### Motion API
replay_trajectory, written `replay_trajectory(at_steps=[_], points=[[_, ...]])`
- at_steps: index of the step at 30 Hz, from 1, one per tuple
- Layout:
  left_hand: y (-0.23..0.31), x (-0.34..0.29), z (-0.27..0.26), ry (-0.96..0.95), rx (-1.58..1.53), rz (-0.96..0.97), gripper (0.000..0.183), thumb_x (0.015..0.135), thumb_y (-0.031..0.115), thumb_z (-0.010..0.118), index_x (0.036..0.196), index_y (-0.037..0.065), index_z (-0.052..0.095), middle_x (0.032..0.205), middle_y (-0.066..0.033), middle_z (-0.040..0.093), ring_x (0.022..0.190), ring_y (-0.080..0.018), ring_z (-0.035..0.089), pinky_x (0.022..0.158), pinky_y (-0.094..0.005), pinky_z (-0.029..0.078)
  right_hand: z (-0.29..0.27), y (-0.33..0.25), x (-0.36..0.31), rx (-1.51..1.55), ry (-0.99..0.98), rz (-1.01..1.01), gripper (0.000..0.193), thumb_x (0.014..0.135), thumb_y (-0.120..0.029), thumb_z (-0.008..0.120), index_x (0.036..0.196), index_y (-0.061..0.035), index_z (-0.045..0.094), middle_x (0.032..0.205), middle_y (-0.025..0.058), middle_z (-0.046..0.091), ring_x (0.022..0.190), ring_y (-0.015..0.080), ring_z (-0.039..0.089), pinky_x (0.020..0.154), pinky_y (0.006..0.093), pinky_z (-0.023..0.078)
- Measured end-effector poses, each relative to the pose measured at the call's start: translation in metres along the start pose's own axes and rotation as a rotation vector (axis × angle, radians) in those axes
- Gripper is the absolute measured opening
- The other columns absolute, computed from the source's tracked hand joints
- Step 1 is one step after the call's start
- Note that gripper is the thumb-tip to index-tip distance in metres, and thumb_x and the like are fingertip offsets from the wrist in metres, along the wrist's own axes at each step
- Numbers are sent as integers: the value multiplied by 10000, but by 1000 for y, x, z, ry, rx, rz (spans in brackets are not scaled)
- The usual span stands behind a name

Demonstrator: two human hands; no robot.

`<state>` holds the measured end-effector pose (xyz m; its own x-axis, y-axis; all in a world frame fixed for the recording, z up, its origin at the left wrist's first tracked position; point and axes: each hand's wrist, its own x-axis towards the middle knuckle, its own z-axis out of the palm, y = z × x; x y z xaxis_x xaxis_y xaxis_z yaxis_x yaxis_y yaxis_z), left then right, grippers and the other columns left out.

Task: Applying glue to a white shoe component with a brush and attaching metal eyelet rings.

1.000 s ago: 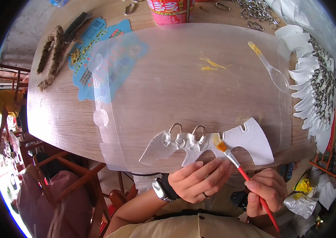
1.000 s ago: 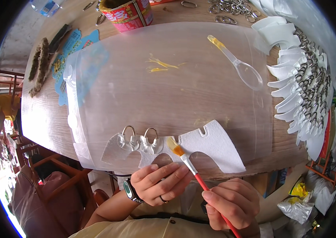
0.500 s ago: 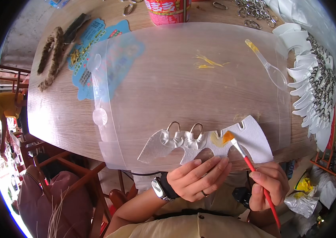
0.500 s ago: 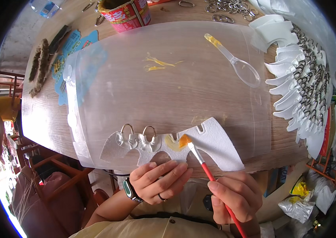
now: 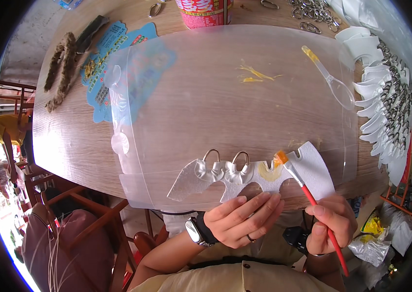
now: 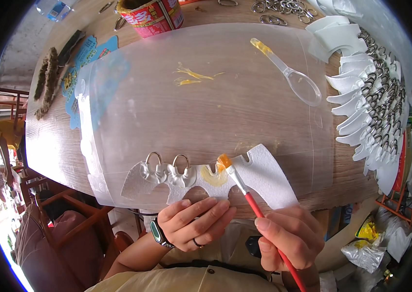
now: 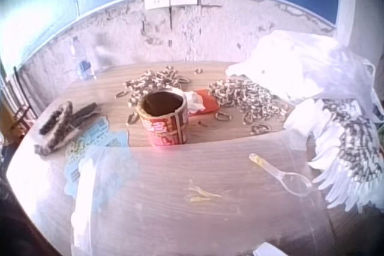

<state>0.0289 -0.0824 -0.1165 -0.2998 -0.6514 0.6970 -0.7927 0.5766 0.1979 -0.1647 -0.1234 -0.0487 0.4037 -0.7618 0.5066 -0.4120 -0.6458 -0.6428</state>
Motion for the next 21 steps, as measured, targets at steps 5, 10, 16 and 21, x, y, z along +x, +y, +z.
replay_trajectory(at_steps=[5, 10, 16, 21], points=[[1, -1, 0, -3, -2, -2, 237, 789, 174, 721, 1008, 238, 658, 1042, 95, 676, 941, -65, 619, 789, -230, 407, 0, -3, -3, -22, -4, 5, 181, 886, -150, 607, 1008, -16, 610, 740, 72, 632, 567, 192, 599, 500, 271, 468], [1, -1, 0, -5, 1, -5, 243, 786, 175, 725, 1008, 245, 655, 1046, 96, 674, 940, -64, 619, 798, -234, 408, 1, -4, -4, -17, -15, 21, 172, 887, -153, 605, 988, -13, 614, 720, 70, 629, 567, 194, 601, 497, 269, 467], [1, -3, 0, -11, 26, 12, 229, 790, 193, 718, 998, 262, 653, 1041, 105, 671, 940, -61, 621, 842, -257, 407, -4, -7, -3, 70, -20, 58, 180, 871, -154, 610, 950, 8, 620, 675, 72, 619, 532, 199, 593, 459, 282, 466], [0, -3, -3, -25, -4, 3, 225, 786, 188, 710, 984, 277, 651, 1040, 113, 670, 946, -65, 620, 880, -269, 405, -13, -10, -13, 325, 111, 209, 232, 908, -241, 543, 856, -16, 563, 651, 76, 564, 480, 169, 488, 454, 285, 405]])
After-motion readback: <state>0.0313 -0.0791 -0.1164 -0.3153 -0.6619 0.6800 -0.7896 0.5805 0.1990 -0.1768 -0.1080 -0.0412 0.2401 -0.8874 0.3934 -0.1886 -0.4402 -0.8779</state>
